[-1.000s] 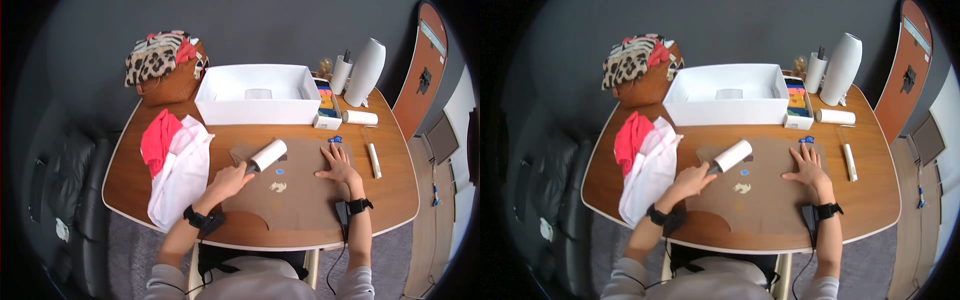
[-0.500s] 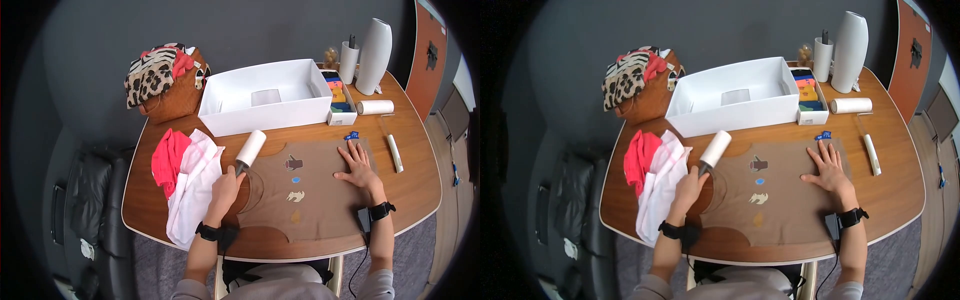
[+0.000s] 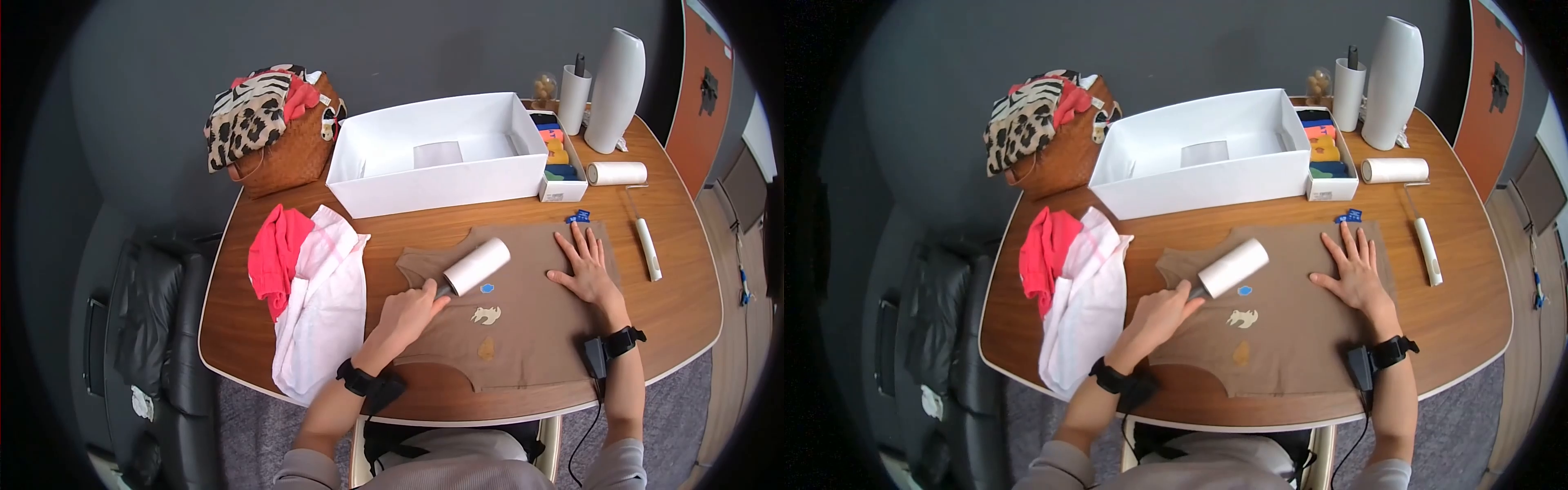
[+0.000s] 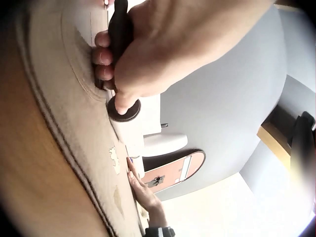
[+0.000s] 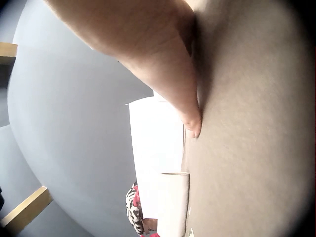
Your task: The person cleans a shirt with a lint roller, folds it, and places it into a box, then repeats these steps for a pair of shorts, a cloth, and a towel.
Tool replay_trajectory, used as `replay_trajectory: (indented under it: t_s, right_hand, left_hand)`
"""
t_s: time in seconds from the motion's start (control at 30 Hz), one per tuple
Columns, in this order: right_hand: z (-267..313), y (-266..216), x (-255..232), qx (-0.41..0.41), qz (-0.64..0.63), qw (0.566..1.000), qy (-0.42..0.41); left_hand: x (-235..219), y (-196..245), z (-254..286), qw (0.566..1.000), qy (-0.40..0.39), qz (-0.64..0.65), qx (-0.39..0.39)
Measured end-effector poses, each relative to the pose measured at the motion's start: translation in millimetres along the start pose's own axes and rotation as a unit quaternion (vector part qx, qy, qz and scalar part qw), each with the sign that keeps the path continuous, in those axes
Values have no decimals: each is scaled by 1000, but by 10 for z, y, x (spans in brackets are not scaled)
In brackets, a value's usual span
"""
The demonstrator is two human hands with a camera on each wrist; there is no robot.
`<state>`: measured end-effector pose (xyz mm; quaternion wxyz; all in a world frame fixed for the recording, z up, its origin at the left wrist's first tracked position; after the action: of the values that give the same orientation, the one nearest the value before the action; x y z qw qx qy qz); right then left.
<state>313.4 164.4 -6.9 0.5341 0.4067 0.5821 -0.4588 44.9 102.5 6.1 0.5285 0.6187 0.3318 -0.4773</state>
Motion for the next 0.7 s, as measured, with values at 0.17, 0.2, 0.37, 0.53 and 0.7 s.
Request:
replay_trajectory:
  t_s: [0.17,0.2,0.37,0.53,0.7]
  right_hand:
    - [-1,6,-4,-3,-6,1000,-2]
    - [1,8,-3,-3,-7,1000,-3]
    - [0,19,5,-5,-11,1000,2]
    - [13,32,9,-10,-8,1000,7]
    - [27,35,-7,-17,-5,1000,19]
  left_hand:
    - [-115,-416,-70,993,65,10,-101]
    - [-152,-436,-63,991,77,15,-104]
    - [-275,-62,-2,996,77,50,-23]
    - [39,452,1,997,-21,40,64]
    - [125,269,-133,1000,-27,-2,4]
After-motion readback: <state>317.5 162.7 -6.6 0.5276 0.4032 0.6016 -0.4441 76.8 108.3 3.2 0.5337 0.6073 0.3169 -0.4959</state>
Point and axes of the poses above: each hand's wrist, its own z-axis away from the middle knuckle, its own x-axis out of the palm, y = z × x, the point moved 10 cm from there along -z, towards the middle knuckle, and after that the axes turned 6 degrees about z, right-handed, at the moved point
